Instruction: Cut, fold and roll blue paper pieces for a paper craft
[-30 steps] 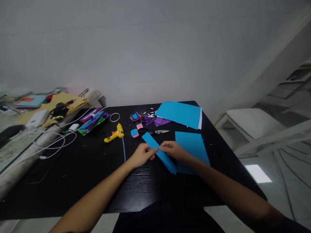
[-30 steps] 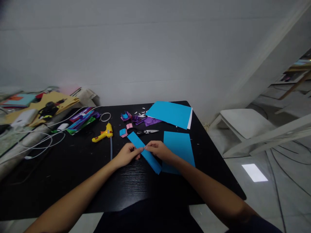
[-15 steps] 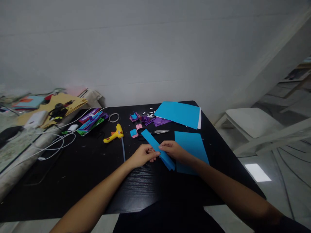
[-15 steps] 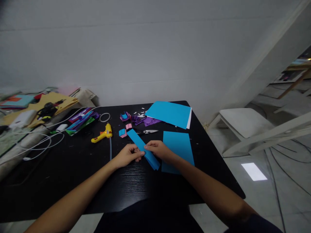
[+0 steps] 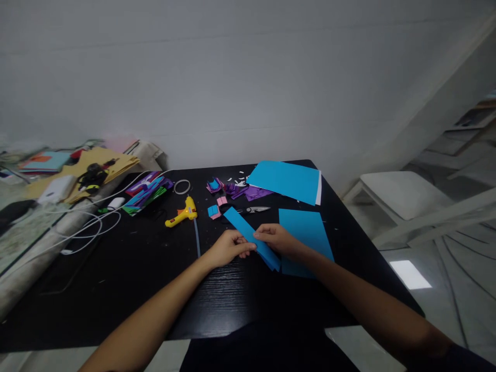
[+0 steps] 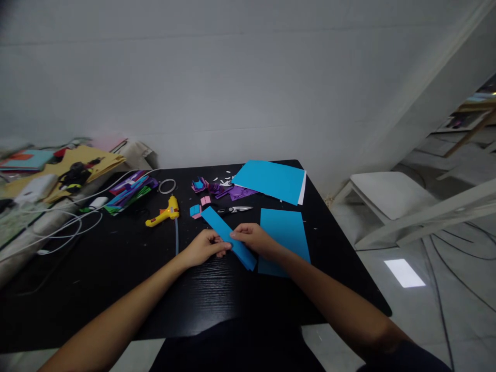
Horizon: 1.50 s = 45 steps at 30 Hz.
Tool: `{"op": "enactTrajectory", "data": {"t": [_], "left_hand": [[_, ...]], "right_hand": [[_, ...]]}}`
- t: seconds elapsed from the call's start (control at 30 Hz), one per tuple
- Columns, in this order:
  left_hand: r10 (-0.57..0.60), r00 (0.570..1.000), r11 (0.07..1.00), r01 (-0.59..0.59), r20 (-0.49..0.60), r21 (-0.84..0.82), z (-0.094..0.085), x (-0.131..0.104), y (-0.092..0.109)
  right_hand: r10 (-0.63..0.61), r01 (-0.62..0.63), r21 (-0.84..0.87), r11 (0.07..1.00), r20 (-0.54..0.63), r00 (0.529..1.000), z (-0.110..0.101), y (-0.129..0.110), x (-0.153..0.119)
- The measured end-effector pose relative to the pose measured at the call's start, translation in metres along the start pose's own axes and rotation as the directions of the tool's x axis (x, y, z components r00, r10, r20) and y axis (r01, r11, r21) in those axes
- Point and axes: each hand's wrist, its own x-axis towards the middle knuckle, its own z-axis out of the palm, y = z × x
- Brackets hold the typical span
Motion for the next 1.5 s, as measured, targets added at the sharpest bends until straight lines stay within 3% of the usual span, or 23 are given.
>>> {"op": "enactTrajectory", "data": {"t": [0.57, 0.83, 1.23, 1.5], "left_hand": [[0.025, 0.999, 1.0, -0.025, 0.038, 0.002, -0.0017, -0.0011, 0.0046], [0.05, 0.998, 0.999, -0.05, -0.041, -0.005, -0.0047, -0.0009, 0.0054], [0.066, 0.997, 0.998, -0.067, -0.038, -0.021, -0.0004, -0.0003, 0.0031], [0.09, 0.994, 0.996, -0.091, -0.06, -0.017, 0.0019, -0.0003, 0.0033]], "right_hand": [[-0.065, 0.065, -0.002, 0.998, -0.069, 0.995, 0.0037, -0.0007, -0.0031], [-0.027, 0.026, -0.011, 1.0, -0.073, 0.997, 0.0042, -0.0036, -0.0043], [0.046, -0.052, 0.091, 0.994, 0.067, 0.997, -0.0014, 0.0004, -0.0004], [0.043, -0.051, 0.084, 0.995, 0.093, 0.995, -0.0019, 0.0004, -0.0005]]}}
